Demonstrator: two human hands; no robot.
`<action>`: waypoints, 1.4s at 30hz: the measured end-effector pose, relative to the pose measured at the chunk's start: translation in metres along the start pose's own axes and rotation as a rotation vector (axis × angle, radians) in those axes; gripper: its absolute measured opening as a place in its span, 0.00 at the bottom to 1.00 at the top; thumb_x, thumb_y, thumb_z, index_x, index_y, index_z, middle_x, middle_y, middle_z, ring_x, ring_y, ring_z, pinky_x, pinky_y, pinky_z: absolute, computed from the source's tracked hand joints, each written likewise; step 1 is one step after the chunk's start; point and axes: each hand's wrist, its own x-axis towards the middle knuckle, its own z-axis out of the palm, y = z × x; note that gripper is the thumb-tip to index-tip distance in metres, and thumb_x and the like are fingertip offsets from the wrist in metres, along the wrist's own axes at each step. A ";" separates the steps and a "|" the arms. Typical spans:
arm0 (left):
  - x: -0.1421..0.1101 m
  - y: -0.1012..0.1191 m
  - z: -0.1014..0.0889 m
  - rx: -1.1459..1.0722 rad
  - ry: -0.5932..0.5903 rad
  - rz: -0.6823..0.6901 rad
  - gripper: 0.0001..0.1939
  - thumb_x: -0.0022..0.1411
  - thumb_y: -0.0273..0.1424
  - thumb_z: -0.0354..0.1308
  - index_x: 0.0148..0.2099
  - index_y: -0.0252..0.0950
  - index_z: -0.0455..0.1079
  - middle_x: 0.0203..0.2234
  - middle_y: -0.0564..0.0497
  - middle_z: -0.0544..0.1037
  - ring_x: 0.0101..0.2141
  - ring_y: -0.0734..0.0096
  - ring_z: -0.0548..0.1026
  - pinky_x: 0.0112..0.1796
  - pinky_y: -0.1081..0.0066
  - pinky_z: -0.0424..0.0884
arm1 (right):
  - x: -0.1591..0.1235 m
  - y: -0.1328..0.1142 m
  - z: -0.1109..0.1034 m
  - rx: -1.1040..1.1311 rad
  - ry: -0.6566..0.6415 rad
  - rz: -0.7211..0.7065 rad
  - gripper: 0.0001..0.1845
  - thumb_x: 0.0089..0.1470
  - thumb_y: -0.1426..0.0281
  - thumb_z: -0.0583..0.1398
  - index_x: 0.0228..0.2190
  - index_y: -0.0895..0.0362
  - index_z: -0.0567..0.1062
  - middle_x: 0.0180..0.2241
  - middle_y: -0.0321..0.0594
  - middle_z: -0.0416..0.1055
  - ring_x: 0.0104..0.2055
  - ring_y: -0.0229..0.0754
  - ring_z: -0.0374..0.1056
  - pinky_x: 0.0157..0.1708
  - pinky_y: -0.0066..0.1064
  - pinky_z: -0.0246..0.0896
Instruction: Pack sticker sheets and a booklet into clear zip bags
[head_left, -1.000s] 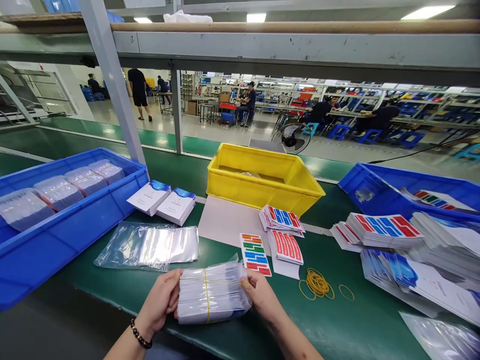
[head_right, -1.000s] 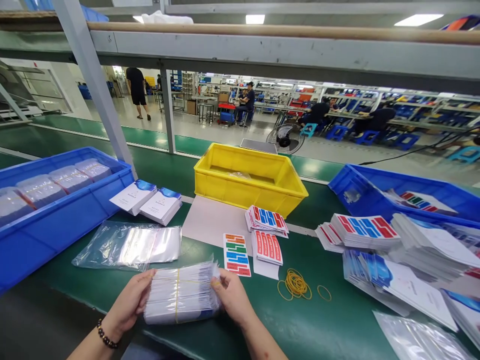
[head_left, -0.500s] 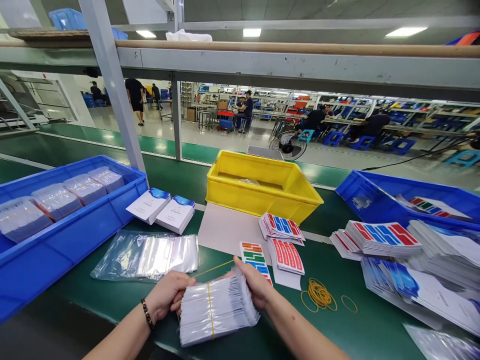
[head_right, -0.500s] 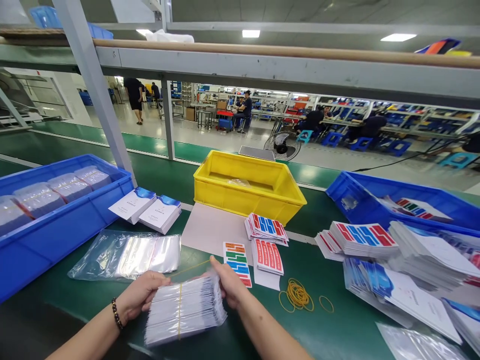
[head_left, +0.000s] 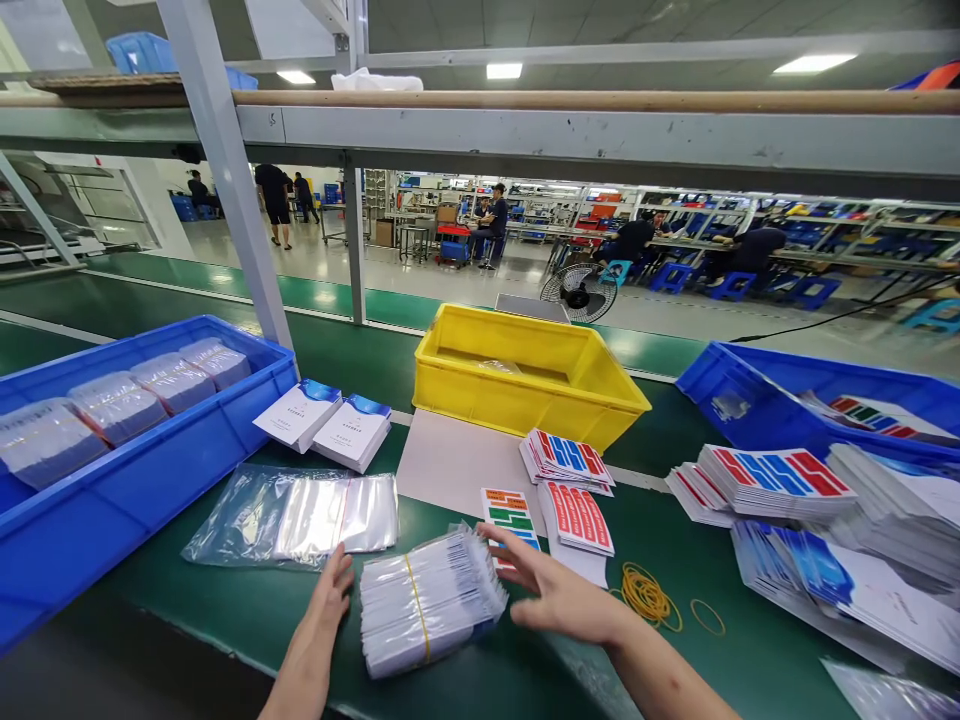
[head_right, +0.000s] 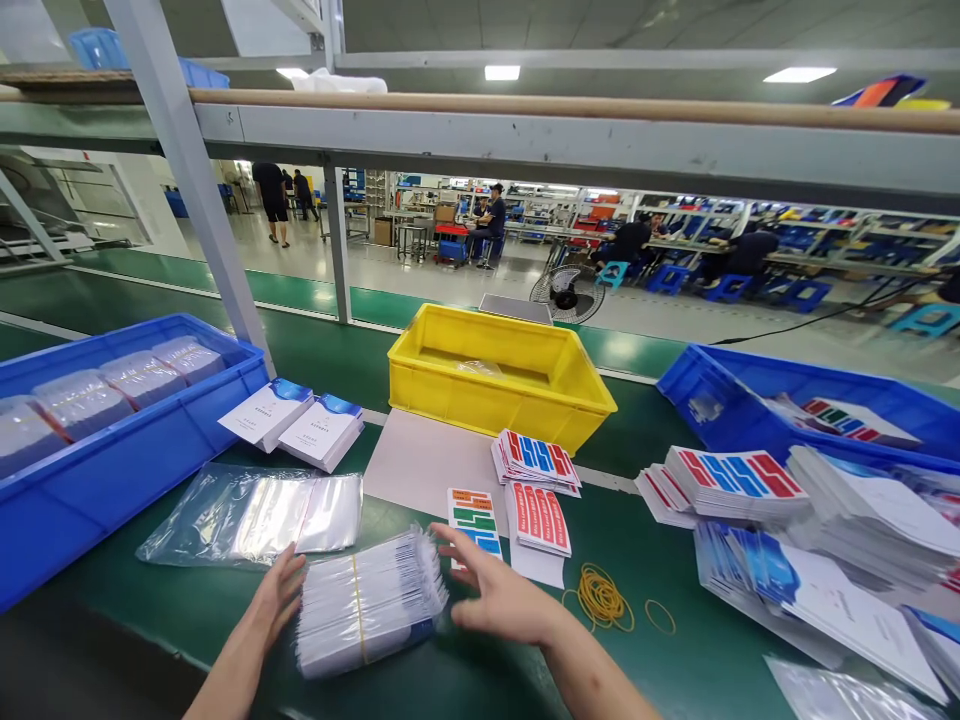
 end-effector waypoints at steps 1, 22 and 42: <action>-0.005 -0.007 0.005 -0.127 0.025 -0.013 0.40 0.53 0.57 0.44 0.63 0.41 0.49 0.59 0.45 0.60 0.57 0.55 0.58 0.56 0.60 0.55 | -0.003 0.002 0.002 -0.164 -0.027 -0.048 0.48 0.31 0.77 0.63 0.57 0.54 0.56 0.59 0.46 0.53 0.61 0.49 0.49 0.58 0.39 0.45; 0.006 0.003 0.018 -0.140 -0.499 0.209 0.51 0.46 0.54 0.57 0.65 0.41 0.38 0.63 0.45 0.51 0.61 0.50 0.48 0.58 0.58 0.49 | -0.007 -0.057 0.057 -0.705 0.043 -0.339 0.57 0.29 0.60 0.68 0.59 0.56 0.52 0.59 0.51 0.48 0.60 0.58 0.44 0.58 0.48 0.42; 0.042 0.086 0.067 0.829 -0.215 0.356 0.38 0.47 0.45 0.58 0.58 0.34 0.59 0.34 0.43 0.75 0.37 0.54 0.71 0.36 0.63 0.64 | 0.032 -0.042 0.062 0.048 0.470 -0.280 0.14 0.46 0.60 0.58 0.22 0.58 0.73 0.24 0.38 0.71 0.31 0.44 0.65 0.34 0.32 0.57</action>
